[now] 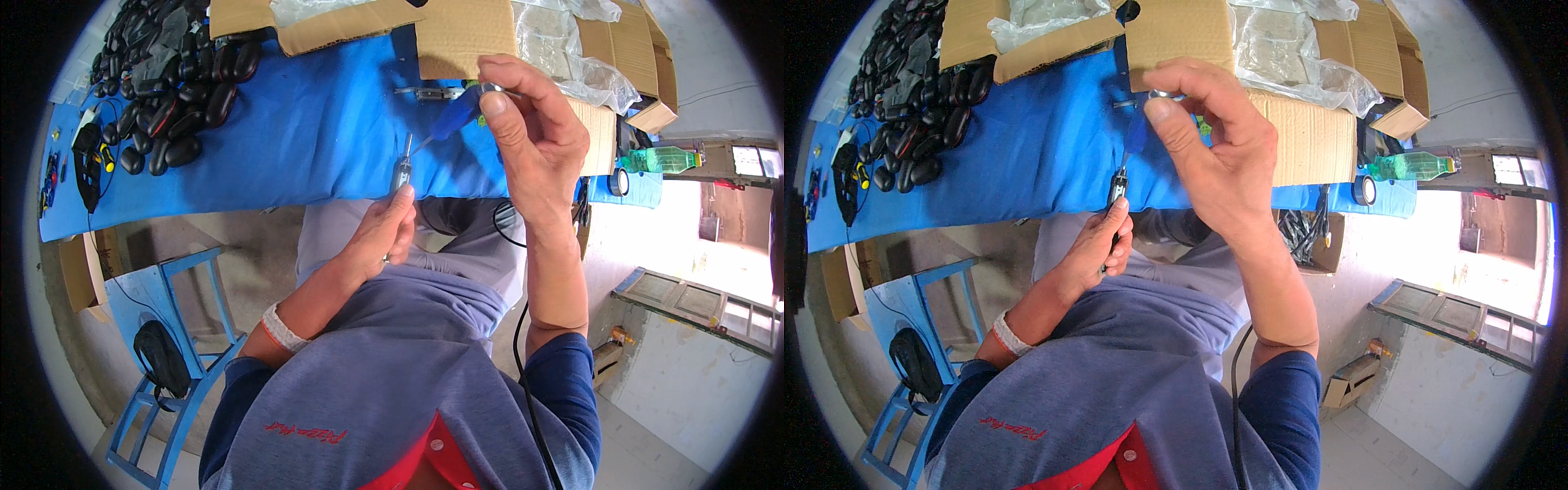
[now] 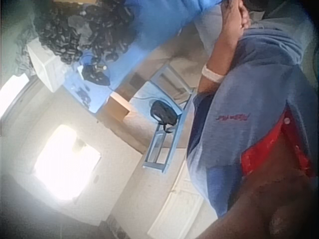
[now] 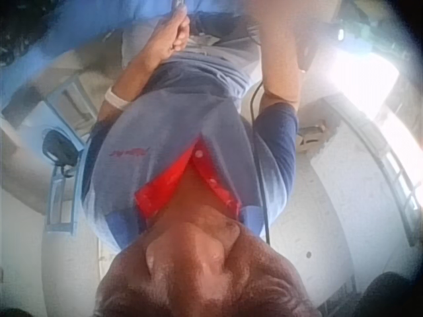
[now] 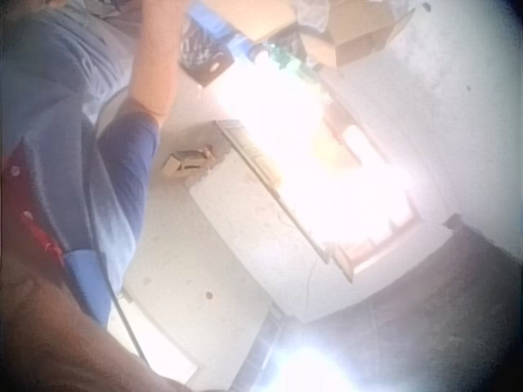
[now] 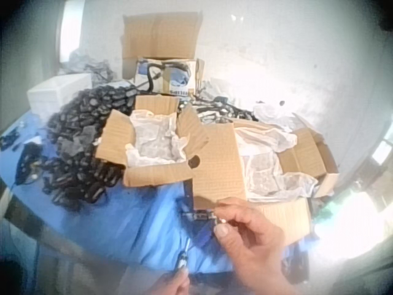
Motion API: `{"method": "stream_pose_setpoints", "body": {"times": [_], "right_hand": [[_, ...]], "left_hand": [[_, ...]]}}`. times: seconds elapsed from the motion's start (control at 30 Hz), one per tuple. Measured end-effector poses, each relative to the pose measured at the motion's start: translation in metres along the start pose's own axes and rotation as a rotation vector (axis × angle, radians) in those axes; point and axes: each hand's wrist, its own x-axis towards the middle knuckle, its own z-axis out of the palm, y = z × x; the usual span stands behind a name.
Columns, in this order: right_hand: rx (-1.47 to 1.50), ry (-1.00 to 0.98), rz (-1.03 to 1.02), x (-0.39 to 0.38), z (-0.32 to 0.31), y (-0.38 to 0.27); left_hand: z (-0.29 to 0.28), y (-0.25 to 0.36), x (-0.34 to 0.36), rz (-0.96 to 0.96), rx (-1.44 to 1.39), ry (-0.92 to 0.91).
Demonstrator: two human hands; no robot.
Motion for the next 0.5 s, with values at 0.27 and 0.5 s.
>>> {"method": "stream_pose_setpoints", "body": {"times": [0.27, 0.5], "right_hand": [[-0.102, 0.033, 0.052, -0.002, -0.003, -0.007], [0.057, -0.022, 0.122, 0.004, -0.002, -0.013]], "left_hand": [[0.0, 0.0, 0.0, -0.008, -0.013, 0.0], [0.0, 0.001, -0.001, -0.009, -0.005, -0.001]]}}
